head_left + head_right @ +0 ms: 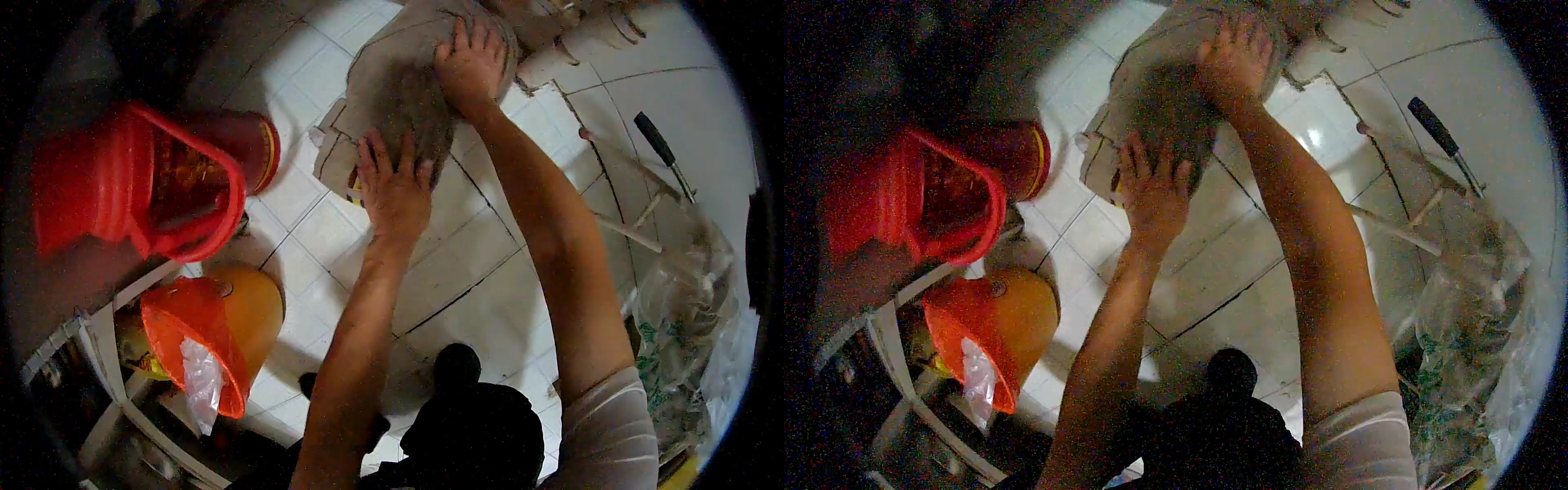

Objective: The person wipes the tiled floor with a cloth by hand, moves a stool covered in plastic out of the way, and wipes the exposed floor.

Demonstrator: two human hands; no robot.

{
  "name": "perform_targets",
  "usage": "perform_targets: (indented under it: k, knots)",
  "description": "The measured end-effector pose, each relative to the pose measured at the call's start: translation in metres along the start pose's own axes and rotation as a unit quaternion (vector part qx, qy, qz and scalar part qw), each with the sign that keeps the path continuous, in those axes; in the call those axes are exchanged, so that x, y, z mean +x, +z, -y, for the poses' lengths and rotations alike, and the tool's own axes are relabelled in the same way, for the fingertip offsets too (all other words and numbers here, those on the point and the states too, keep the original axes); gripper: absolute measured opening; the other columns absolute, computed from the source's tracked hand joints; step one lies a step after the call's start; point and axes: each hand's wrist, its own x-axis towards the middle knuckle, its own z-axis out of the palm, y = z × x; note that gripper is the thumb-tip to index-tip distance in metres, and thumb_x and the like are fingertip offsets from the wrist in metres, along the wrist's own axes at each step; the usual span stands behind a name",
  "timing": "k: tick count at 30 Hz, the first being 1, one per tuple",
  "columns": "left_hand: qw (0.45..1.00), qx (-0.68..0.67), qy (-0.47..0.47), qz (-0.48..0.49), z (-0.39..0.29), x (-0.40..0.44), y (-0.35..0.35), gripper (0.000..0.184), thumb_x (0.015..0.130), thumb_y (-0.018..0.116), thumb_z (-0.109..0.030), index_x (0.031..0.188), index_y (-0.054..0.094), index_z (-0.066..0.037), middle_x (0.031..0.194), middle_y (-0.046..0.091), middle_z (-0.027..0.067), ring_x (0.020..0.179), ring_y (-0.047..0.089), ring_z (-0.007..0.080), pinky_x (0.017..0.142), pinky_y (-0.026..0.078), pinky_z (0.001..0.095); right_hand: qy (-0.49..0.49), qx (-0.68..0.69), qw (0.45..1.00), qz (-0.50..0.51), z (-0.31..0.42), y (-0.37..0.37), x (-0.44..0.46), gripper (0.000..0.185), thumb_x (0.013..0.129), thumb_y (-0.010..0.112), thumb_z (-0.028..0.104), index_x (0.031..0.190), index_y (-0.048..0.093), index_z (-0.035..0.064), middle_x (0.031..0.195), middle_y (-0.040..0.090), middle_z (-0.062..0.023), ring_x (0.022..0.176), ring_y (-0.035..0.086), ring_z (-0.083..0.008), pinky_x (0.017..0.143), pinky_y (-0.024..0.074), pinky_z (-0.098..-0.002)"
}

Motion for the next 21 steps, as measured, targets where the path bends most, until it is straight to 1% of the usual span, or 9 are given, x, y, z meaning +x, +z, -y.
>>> perform_targets:
  k: [3, 5, 9, 12, 14, 16, 18, 20, 21]
  knots:
    - [0.997, -0.058, -0.045, 0.009, 0.009, -0.026, -0.017, 0.051, 0.099, 0.06, -0.034, 0.142, 0.054, -0.007, 0.156, 0.036, 0.0269, 0.147, 0.028, 0.0482, 0.117, 0.029, 0.0606, 0.002, 0.016, 1.0, 0.021, 0.014, -0.032, -0.037, 0.056, 0.099, 0.05, 0.034, 0.145, 0.05, 0.0018, 0.151, 0.046, -0.0241, 0.142, 0.038, -0.0447, 0.119, 0.0254, -0.0563]
    - [0.994, -0.064, -0.087, 0.03, 0.019, -0.071, -0.031, 0.05, 0.1, 0.06, -0.032, 0.14, 0.053, -0.002, 0.155, 0.037, 0.0278, 0.147, 0.028, 0.0482, 0.117, 0.026, 0.0615, -0.052, 0.031, 0.996, 0.068, 0.029, -0.075, -0.093, 0.062, 0.096, 0.053, 0.034, 0.143, 0.048, -0.0058, 0.151, 0.043, -0.027, 0.142, 0.037, -0.047, 0.119, 0.0246, -0.0585]
    - [0.977, -0.005, -0.204, 0.056, 0.048, -0.168, -0.057, 0.052, 0.094, 0.068, -0.021, 0.138, 0.051, 0.0, 0.158, 0.032, 0.0267, 0.148, 0.025, 0.0489, 0.118, 0.026, 0.0605, -0.058, 0.141, 0.955, 0.255, 0.061, -0.173, -0.187, 0.064, 0.095, 0.058, 0.032, 0.144, 0.045, -0.0074, 0.154, 0.036, -0.0295, 0.143, 0.034, -0.0474, 0.12, 0.0234, -0.0587]
    - [0.98, 0.032, -0.191, 0.037, 0.062, -0.159, -0.058, 0.057, 0.095, 0.067, -0.023, 0.141, 0.045, 0.001, 0.159, 0.029, 0.0295, 0.149, 0.023, 0.0502, 0.119, 0.022, 0.0613, 0.0, 0.212, 0.949, 0.233, 0.051, -0.158, -0.176, 0.064, 0.095, 0.059, 0.031, 0.145, 0.044, -0.0071, 0.153, 0.037, -0.0297, 0.143, 0.034, -0.047, 0.12, 0.0228, -0.0595]
    - [0.979, 0.047, -0.195, 0.031, 0.071, -0.139, -0.045, 0.057, 0.097, 0.063, -0.031, 0.141, 0.046, 0.001, 0.161, 0.024, 0.0312, 0.15, 0.02, 0.0508, 0.121, 0.019, 0.061, 0.008, 0.192, 0.969, 0.153, 0.046, -0.123, -0.136, 0.064, 0.096, 0.06, 0.032, 0.145, 0.043, -0.0069, 0.15, 0.04, -0.0293, 0.141, 0.036, -0.0461, 0.119, 0.0227, -0.0612]
    - [0.988, 0.059, -0.14, 0.003, 0.069, -0.1, -0.03, 0.057, 0.098, 0.061, -0.035, 0.141, 0.047, 0.0, 0.162, 0.022, 0.0309, 0.15, 0.019, 0.0509, 0.121, 0.019, 0.061, 0.018, 0.186, 0.98, 0.07, 0.043, -0.085, -0.081, 0.067, 0.097, 0.059, 0.036, 0.145, 0.041, -0.007, 0.148, 0.042, -0.0286, 0.139, 0.037, -0.0468, 0.117, 0.0227, -0.0631]
    - [0.993, 0.05, -0.102, -0.017, 0.061, -0.058, -0.019, 0.059, 0.099, 0.06, -0.039, 0.142, 0.049, -0.001, 0.163, 0.022, 0.0308, 0.151, 0.017, 0.0506, 0.121, 0.019, 0.061, 0.015, 0.069, 0.998, 0.0, 0.039, -0.027, -0.046, 0.072, 0.097, 0.059, 0.041, 0.145, 0.039, -0.0082, 0.147, 0.043, -0.0281, 0.139, 0.037, -0.0479, 0.116, 0.0239, -0.0632]
    - [0.994, 0.032, -0.103, 0.003, 0.046, -0.02, -0.015, 0.061, 0.099, 0.059, -0.04, 0.145, 0.048, -0.002, 0.164, 0.021, 0.0304, 0.152, 0.015, 0.0497, 0.121, 0.018, 0.0605, 0.071, 0.065, 0.995, -0.026, 0.044, 0.008, -0.003, 0.076, 0.096, 0.059, 0.046, 0.147, 0.039, -0.0063, 0.147, 0.043, -0.0285, 0.14, 0.035, -0.0483, 0.115, 0.0247, -0.0636]
    - [0.992, 0.031, -0.12, 0.024, 0.04, -0.004, -0.011, 0.062, 0.099, 0.058, -0.041, 0.147, 0.048, -0.003, 0.164, 0.02, 0.03, 0.152, 0.014, 0.0491, 0.122, 0.017, 0.06, 0.058, 0.054, 0.996, -0.046, 0.046, 0.03, 0.016, 0.071, 0.095, 0.06, 0.046, 0.145, 0.044, -0.002, 0.147, 0.044, -0.0277, 0.14, 0.036, -0.0476, 0.115, 0.0251, -0.0631]
